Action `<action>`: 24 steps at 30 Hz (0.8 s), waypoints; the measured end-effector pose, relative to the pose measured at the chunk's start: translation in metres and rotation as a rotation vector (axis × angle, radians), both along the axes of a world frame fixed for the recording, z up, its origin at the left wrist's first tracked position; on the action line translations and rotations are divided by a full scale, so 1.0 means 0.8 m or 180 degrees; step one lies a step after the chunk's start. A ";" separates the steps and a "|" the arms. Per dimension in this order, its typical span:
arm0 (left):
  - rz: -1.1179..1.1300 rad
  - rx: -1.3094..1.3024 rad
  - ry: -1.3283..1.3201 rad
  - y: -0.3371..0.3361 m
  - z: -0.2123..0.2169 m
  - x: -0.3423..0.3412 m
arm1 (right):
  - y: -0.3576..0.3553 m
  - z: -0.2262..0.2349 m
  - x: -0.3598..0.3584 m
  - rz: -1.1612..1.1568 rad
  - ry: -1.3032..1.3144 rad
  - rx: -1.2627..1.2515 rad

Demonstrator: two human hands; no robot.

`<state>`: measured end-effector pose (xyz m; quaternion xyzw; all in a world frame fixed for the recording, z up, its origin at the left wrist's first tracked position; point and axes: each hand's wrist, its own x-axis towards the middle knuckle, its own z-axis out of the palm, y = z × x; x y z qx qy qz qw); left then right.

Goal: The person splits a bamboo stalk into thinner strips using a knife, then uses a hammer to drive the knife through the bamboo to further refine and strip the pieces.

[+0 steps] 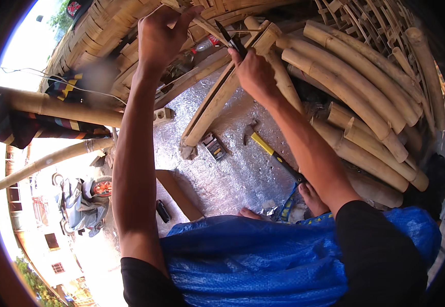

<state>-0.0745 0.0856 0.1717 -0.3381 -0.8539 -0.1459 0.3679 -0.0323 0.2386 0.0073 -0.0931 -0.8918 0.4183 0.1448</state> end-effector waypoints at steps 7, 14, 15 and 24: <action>-0.0375 0.0088 -0.0036 0.053 0.036 0.001 | 0.050 0.012 -0.004 0.0814 -0.0300 -0.2075; -0.0689 0.0214 -0.0507 0.062 0.023 0.000 | 0.020 0.039 0.008 0.0793 0.0008 -0.3396; -0.0665 0.0282 -0.0694 0.060 0.020 0.010 | 0.016 0.020 -0.002 0.0762 -0.0921 -0.3058; -0.0188 0.0070 -0.0107 0.005 0.013 -0.012 | 0.019 0.007 -0.018 0.0266 0.0197 0.0304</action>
